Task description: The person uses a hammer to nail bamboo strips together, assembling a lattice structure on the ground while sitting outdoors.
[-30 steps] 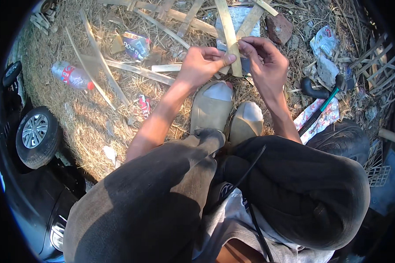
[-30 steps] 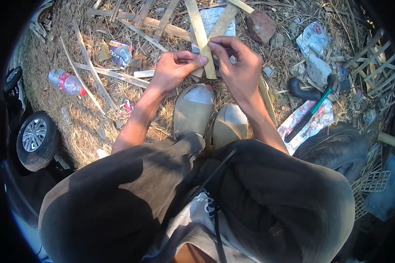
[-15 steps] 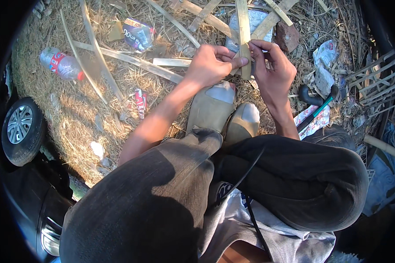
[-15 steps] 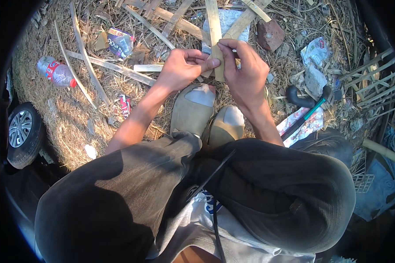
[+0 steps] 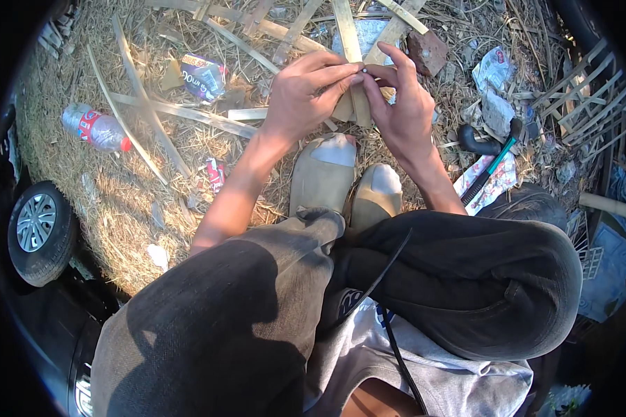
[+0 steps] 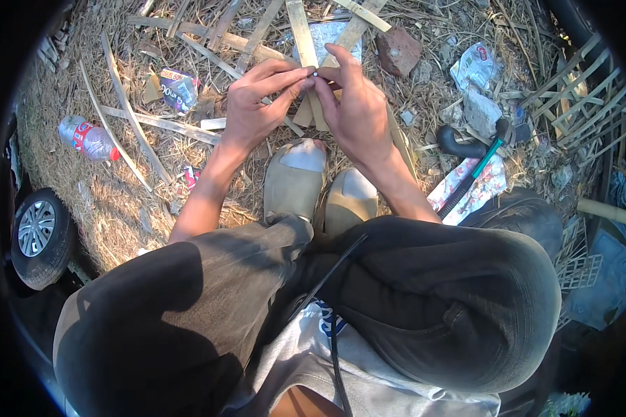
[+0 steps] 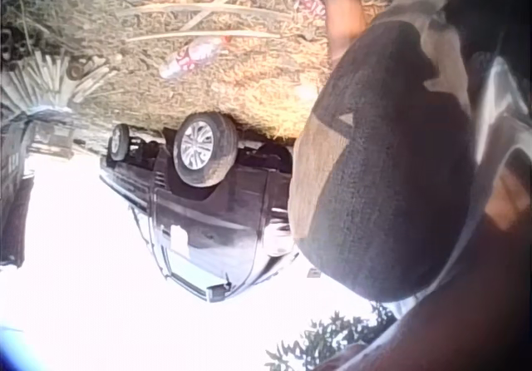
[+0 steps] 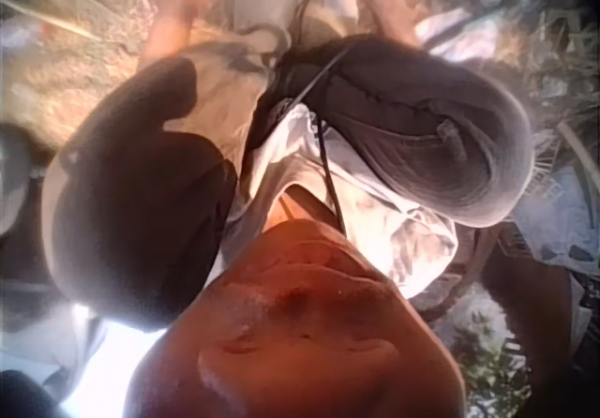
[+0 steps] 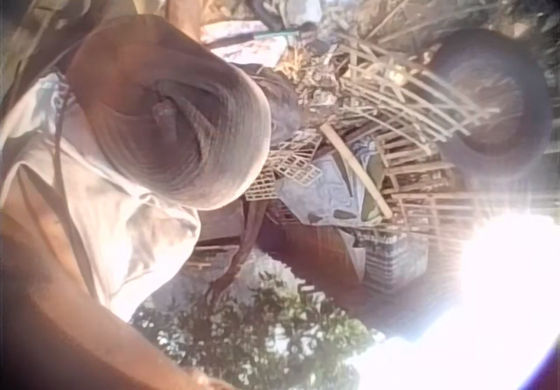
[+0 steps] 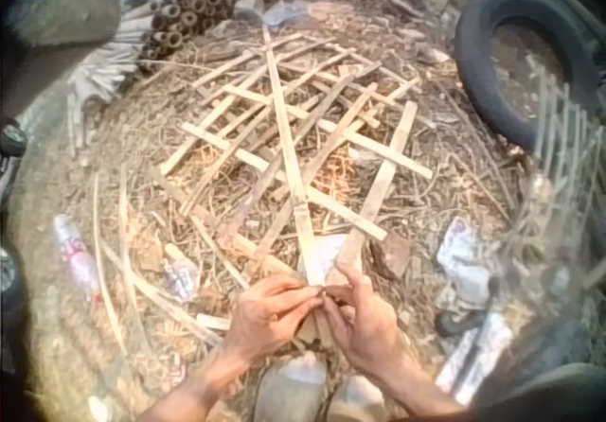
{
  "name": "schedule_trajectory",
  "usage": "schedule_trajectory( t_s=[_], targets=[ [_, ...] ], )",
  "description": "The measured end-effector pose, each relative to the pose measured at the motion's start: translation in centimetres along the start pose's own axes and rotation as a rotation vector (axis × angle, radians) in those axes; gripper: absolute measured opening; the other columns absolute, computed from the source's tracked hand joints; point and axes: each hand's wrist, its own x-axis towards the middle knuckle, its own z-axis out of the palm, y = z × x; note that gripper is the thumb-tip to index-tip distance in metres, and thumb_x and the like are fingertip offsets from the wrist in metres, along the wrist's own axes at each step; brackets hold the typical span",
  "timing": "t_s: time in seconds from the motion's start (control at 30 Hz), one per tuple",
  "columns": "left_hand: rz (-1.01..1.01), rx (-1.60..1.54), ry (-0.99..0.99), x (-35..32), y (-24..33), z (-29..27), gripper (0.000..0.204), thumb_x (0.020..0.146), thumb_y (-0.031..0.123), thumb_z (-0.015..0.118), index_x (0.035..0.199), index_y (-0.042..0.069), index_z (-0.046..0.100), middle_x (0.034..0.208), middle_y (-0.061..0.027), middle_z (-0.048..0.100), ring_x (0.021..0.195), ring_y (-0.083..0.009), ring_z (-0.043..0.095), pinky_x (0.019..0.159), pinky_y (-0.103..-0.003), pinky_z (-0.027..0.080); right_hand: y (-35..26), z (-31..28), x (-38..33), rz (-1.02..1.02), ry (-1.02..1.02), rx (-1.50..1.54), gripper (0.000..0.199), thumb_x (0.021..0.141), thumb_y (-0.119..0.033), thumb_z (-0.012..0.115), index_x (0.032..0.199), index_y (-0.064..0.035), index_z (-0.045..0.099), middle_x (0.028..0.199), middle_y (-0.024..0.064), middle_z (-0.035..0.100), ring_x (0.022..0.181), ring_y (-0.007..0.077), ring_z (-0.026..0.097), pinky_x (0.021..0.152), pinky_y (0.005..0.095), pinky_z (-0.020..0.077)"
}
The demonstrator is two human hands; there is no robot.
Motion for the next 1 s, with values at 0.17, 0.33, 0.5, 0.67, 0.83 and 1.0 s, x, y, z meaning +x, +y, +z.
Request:
schedule_trajectory(
  t_s=[0.17,0.33,0.5,0.67,0.83,1.0],
  targets=[
    [0.027,-0.068,0.007,0.9,0.2,0.9,0.025,0.083,0.001,0.077,0.106,0.007,0.077,0.098,-0.0084,0.073,0.087,-0.0195,0.072,0.076,-0.031,0.057,0.6,-0.8,0.2,-0.028,0.014,-0.039,0.049,0.087,-0.002,0.071,0.131,0.0,0.049,0.092,0.0136,0.074,0.082,0.0298,0.073,0.072,0.0385,0.0572],
    [0.029,-0.125,0.056,0.4,0.7,2.4,0.022,0.083,-0.01,0.068,0.1,0.003,0.072,0.095,-0.0089,0.07,0.085,-0.0222,0.069,0.073,-0.032,0.055,0.7,-1.4,-0.2,0.065,-0.012,0.093,0.043,0.084,-0.002,0.072,0.123,0.0013,0.055,0.09,0.0153,0.073,0.086,0.0325,0.072,0.074,0.0399,0.0571],
    [0.111,-0.034,0.16,-0.4,-0.6,4.0,0.026,0.082,-0.017,0.063,0.101,0.001,0.065,0.095,-0.0116,0.07,0.085,-0.0245,0.069,0.075,-0.034,0.055,3.4,-8.6,-2.5,0.244,0.249,-0.117,0.029,0.085,-0.015,0.08,0.107,-0.0004,0.068,0.089,0.0105,0.075,0.08,0.0182,0.073,0.071,0.0292,0.0564],
    [0.091,0.0,0.247,-0.7,-0.8,4.5,0.02,0.088,-0.01,0.064,0.102,0.003,0.066,0.096,-0.0107,0.071,0.086,-0.022,0.071,0.075,-0.033,0.056,12.3,-18.3,-13.3,1.072,0.173,-0.775,0.062,0.078,-0.036,0.086,0.113,0.0086,0.06,0.099,0.0263,0.068,0.094,0.0397,0.068,0.086,0.0466,0.0522],
    [0.017,-0.151,0.204,-0.4,-1.0,4.8,0.015,0.089,-0.004,0.069,0.102,0.003,0.066,0.095,-0.0088,0.07,0.083,-0.0167,0.069,0.069,-0.029,0.056,20.8,-21.2,-20.6,1.005,0.07,-0.592,0.041,0.091,-0.034,0.073,0.099,0.0063,0.067,0.088,0.0264,0.068,0.077,0.0389,0.069,0.075,0.0462,0.0533],
    [0.026,-0.142,0.215,0.0,-0.7,4.0,0.014,0.089,-0.006,0.069,0.101,0.001,0.067,0.094,-0.0092,0.072,0.082,-0.0154,0.071,0.073,-0.028,0.057,16.8,-21.1,-19.2,1.013,0.255,-0.486,0.045,0.099,-0.041,0.058,0.098,0.0033,0.065,0.068,0.0167,0.065,0.062,0.0277,0.063,0.061,0.043,0.0489]
  ],
)
